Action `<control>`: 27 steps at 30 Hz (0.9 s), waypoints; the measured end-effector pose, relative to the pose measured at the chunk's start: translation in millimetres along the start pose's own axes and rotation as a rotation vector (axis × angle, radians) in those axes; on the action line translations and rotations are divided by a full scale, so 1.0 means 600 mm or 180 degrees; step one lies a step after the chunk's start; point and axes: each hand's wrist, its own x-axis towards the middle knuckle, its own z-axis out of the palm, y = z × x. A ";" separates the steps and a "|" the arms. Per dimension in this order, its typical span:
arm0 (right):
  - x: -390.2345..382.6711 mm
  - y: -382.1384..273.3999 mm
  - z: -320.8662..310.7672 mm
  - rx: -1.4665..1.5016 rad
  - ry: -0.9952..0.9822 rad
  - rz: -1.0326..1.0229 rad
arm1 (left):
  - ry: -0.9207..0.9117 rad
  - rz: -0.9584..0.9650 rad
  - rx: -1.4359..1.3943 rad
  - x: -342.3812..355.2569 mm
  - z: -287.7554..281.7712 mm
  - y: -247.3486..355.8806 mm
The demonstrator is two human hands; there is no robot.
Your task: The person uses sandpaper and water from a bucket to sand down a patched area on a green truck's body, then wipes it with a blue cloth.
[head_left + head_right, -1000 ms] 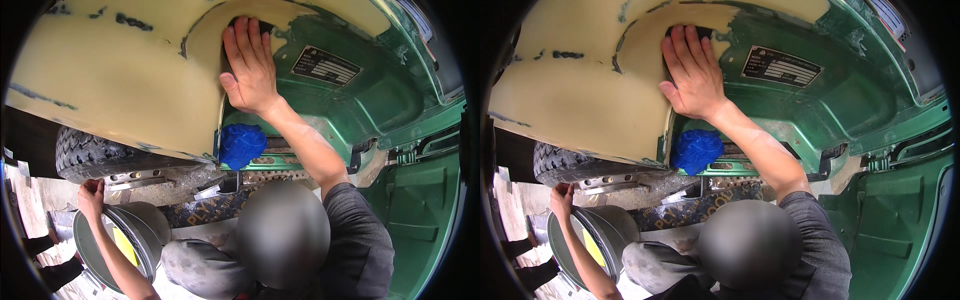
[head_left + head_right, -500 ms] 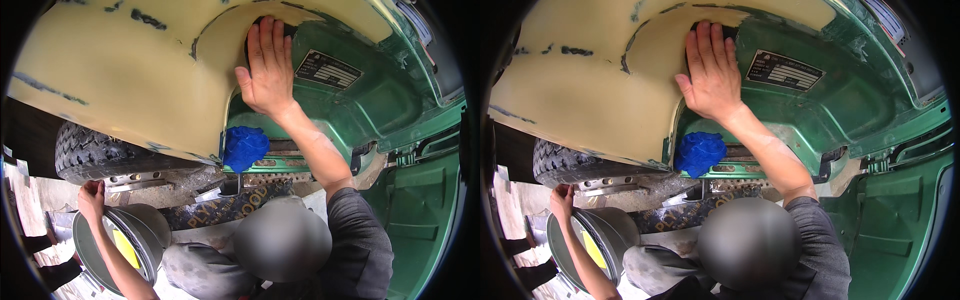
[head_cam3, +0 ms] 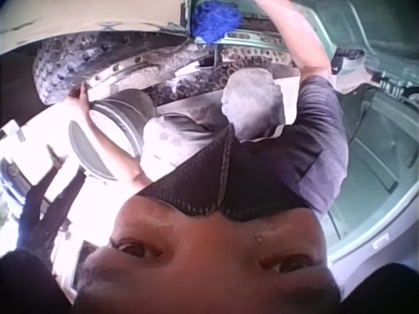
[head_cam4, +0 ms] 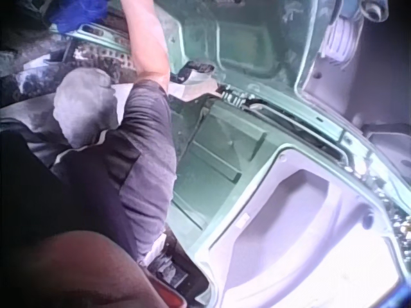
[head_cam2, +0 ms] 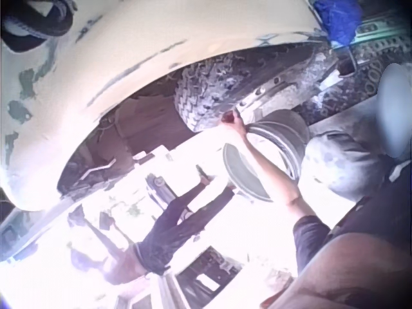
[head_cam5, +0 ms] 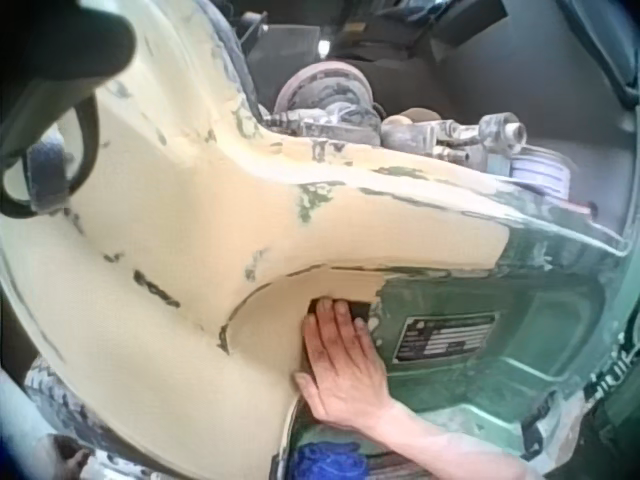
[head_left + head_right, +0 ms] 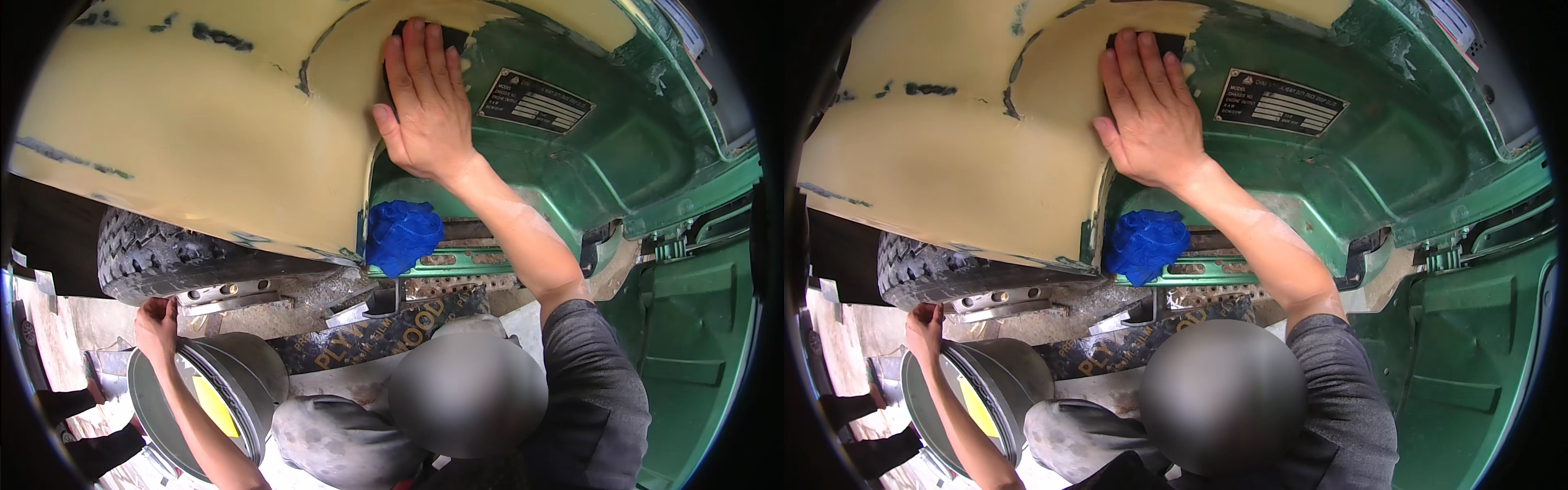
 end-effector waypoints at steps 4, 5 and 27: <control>-0.053 -0.018 -0.018 -0.0019 -0.0612 -0.0361 | 0.0213 0.0140 0.0129 -0.018 0.021 0.002; -0.044 -0.008 -0.023 0.0123 -0.0587 -0.0407 | 0.0207 0.0152 0.0177 -0.017 0.021 0.003; -0.104 -0.077 0.031 0.2754 -0.0125 -0.0044 | 0.0258 0.0059 0.0277 -0.006 0.009 -0.002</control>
